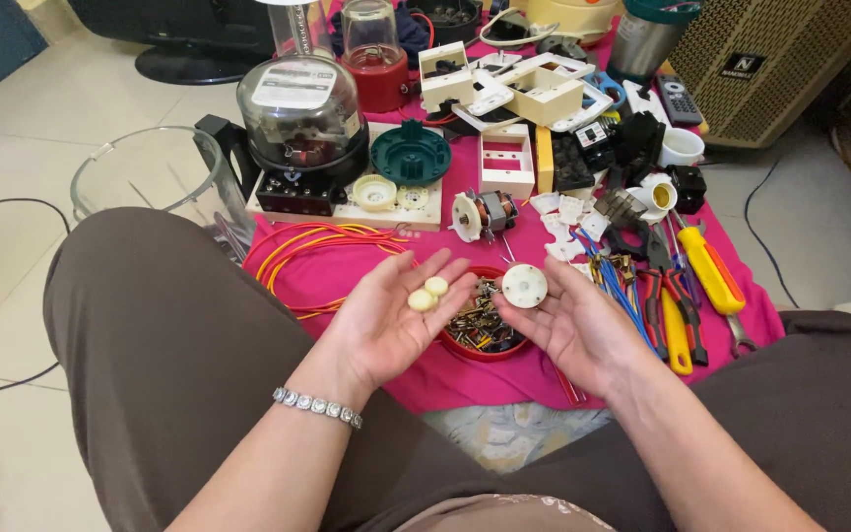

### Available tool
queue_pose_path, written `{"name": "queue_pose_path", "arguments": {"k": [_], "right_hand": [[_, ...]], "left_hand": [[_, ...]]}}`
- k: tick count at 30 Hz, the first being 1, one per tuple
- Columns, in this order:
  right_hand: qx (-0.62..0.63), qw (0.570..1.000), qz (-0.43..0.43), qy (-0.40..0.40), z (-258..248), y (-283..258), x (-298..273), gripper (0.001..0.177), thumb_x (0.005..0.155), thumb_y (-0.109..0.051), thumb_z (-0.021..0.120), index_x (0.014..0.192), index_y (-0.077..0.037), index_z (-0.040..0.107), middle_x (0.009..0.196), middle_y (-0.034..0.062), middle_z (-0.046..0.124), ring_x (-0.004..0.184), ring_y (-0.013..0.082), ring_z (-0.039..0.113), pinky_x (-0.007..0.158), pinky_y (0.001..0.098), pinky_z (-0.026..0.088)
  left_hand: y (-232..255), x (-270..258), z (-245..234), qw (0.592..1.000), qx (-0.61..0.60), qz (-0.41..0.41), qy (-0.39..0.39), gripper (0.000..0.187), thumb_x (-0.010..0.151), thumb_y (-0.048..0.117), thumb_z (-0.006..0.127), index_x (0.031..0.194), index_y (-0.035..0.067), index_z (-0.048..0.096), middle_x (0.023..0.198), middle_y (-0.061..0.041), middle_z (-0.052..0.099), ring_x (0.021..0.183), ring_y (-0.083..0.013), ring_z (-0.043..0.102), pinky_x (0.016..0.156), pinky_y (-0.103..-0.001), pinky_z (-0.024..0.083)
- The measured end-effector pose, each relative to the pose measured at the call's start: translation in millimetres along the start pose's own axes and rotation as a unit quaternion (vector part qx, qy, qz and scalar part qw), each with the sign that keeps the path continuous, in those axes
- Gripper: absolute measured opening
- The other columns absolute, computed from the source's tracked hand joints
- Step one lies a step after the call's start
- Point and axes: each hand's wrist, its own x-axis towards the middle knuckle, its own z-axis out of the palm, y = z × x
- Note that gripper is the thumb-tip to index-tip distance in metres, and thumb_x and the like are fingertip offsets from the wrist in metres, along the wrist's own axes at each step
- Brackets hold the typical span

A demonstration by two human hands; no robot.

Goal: The person sits on the floor and assembles small white plastic components, likely parts of a fan or motor, using a screwdriver. They pick up screws from a red bowl, insert them into the plastic parts, and tighten them. The workspace is cluttered with various tools and electronic parts.

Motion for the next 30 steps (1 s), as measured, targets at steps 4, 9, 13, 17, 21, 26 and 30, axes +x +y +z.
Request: {"name": "queue_pose_path", "arguments": {"k": [4,9,13,17,21,26,30], "right_hand": [[-0.035,0.999,-0.025,0.008,15,-4,-17,0.046,0.099,-0.014,0.054,0.141,0.003,0.054,0.114,0.0172,0.057,0.11,0.0379,0.068,0.102,0.0482,0.054],[-0.133,0.986,-0.103,0.006,36,-4,-14,0.049,0.096,-0.012,0.059,0.143,-0.002,0.057,0.11,0.0193,0.065,0.097,0.0348,0.074,0.087,0.0458,0.063],[-0.313,0.933,-0.174,0.018,57,-1,-7,0.038,0.092,-0.02,0.07,0.129,-0.014,0.074,0.111,0.011,0.077,0.093,0.0207,0.074,0.074,0.0322,0.065],[-0.341,0.913,-0.222,-0.044,54,9,21,0.039,0.09,-0.018,0.071,0.128,-0.011,0.073,0.111,0.0163,0.077,0.07,0.0248,0.075,0.064,0.036,0.065],[-0.399,0.882,-0.251,-0.015,68,-1,18,0.03,0.089,-0.022,0.074,0.119,-0.016,0.079,0.11,0.0082,0.079,0.082,0.0196,0.077,0.068,0.0307,0.064],[-0.368,0.901,-0.231,-0.002,79,-5,24,0.03,0.09,-0.017,0.069,0.117,-0.01,0.078,0.107,0.011,0.077,0.09,0.0162,0.068,0.073,0.0302,0.063],[-0.369,0.905,-0.212,-0.008,83,1,21,0.03,0.092,-0.017,0.068,0.117,-0.005,0.078,0.099,0.0146,0.075,0.085,0.0173,0.063,0.071,0.0299,0.063]], "left_hand": [[1,12,-7,1.0,-0.006,0.004,-0.005,0.056,0.101,0.035,0.049,0.151,0.01,0.049,0.153,-0.014,0.054,0.134,-0.037,0.057,0.104,-0.048,0.052],[-6,30,-23,0.999,0.042,-0.009,0.025,0.052,0.099,0.041,0.052,0.145,0.016,0.057,0.145,-0.008,0.062,0.127,-0.0314,0.063,0.101,-0.046,0.055],[-10,30,-18,0.998,0.051,-0.009,0.04,0.054,0.097,0.043,0.056,0.144,0.017,0.059,0.14,-0.009,0.064,0.122,-0.0323,0.065,0.101,-0.047,0.056],[-9,36,-22,0.997,-0.001,0.015,0.07,0.046,0.095,0.038,0.064,0.134,0.013,0.064,0.126,-0.011,0.067,0.11,-0.0317,0.069,0.097,-0.047,0.06],[-6,44,-31,0.988,-0.054,0.057,0.134,0.036,0.093,0.022,0.072,0.125,0.005,0.067,0.122,-0.011,0.067,0.109,-0.03,0.069,0.098,-0.046,0.06],[7,36,-27,0.969,-0.074,0.136,0.194,0.036,0.093,0.019,0.07,0.124,0.003,0.062,0.121,-0.008,0.065,0.106,-0.0215,0.067,0.099,-0.04,0.06],[20,27,-18,0.964,-0.063,0.166,0.198,0.033,0.099,0.026,0.06,0.126,0.006,0.06,0.122,-0.008,0.064,0.109,-0.0228,0.068,0.097,-0.038,0.06]]}}
